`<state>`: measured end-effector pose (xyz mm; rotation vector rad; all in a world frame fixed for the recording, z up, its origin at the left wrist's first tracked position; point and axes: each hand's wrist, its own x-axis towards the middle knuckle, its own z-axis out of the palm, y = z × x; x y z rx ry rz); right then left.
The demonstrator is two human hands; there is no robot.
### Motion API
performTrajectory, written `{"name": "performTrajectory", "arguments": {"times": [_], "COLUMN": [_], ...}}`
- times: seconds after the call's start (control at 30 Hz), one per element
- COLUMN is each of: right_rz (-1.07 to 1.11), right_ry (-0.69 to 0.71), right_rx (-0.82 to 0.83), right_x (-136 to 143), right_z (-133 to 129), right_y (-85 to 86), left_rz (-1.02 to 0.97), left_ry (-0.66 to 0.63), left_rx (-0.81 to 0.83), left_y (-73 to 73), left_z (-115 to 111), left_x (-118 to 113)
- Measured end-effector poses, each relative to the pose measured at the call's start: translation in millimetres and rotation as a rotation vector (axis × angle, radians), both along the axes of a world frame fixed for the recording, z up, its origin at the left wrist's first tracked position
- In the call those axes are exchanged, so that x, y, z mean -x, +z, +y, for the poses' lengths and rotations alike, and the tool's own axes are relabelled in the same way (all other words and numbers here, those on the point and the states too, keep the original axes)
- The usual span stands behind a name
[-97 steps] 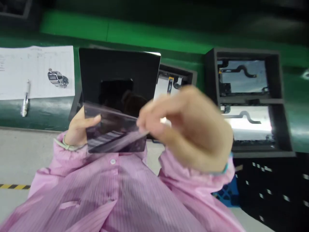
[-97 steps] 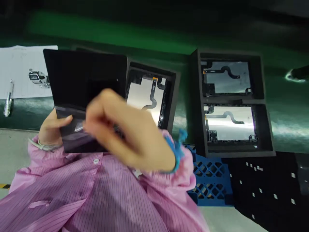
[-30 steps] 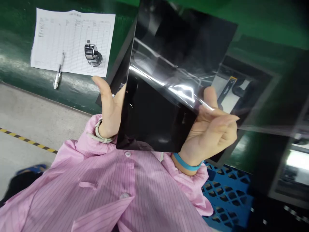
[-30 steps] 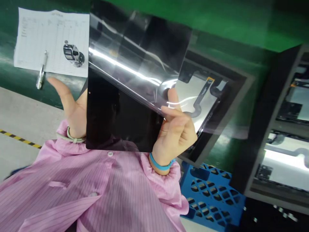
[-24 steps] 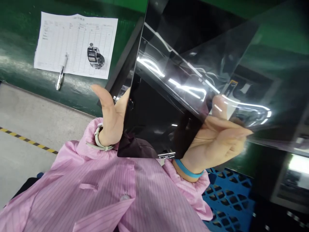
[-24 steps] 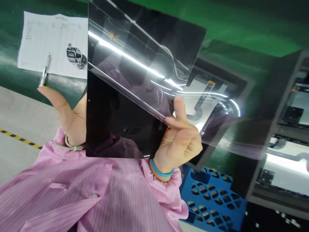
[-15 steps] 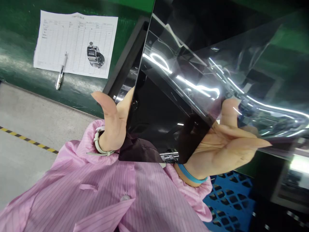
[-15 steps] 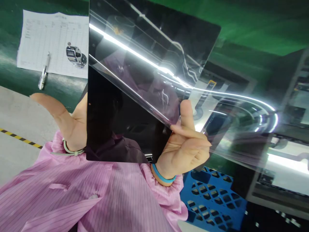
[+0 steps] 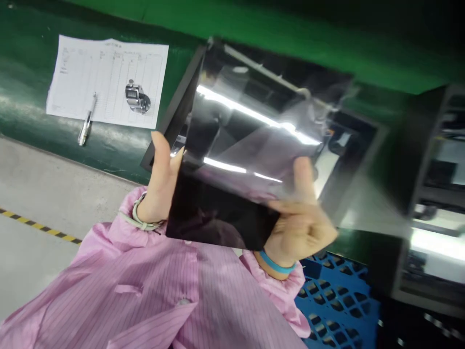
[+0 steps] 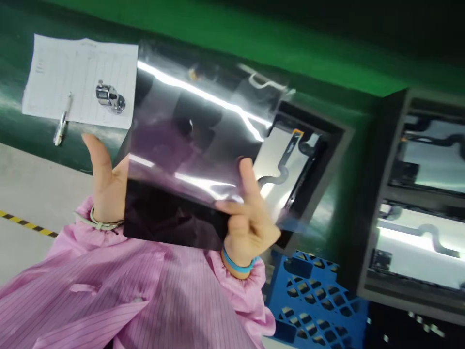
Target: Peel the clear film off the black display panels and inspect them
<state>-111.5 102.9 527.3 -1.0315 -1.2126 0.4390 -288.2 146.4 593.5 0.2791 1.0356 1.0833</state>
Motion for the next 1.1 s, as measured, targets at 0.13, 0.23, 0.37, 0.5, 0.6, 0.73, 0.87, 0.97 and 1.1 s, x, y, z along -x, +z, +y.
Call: {"name": "performTrajectory", "arguments": {"times": [0.13,0.23,0.37,0.5,0.6,0.73,0.87,0.97,1.1], "right_rz": [-0.3,-0.448,-0.311,-0.299,-0.319,-0.328,-0.267,-0.276,-0.248], "right_ry": [0.433,0.689,0.124,-0.218,-0.261,-0.299,-0.339,-0.245,0.578], "right_rx": [0.172,0.337,0.366,0.326,0.277,0.212,0.118,0.047,-0.016], "right_x": [-35,-63,-67,-45,-33,-25,-19,-18,-29], "right_z": [-3,-1,15,37,44,45,45,38,21], "right_y": [5.5,24.2,50.8,63.4,64.0,59.1,57.6,61.4,67.5], "left_rz": [-0.037,0.094,0.168,0.125,0.112,0.129,0.119,0.107,0.115], "left_ry": [-0.131,-0.139,-0.141,-0.182,-0.193,-0.197,-0.19,-0.197,-0.216], "left_rx": [-0.166,-0.132,-0.101,-0.048,-0.027,-0.031,-0.009,-0.052,-0.075], "left_y": [-25.7,-41.0,-45.4,-42.8,-43.8,-46.6,-47.5,-47.9,-47.7], "left_z": [-4,-5,-12,-18,-21,-22,-22,-20,-18], "left_x": [15,26,33,36,38,41,41,40,37]}}
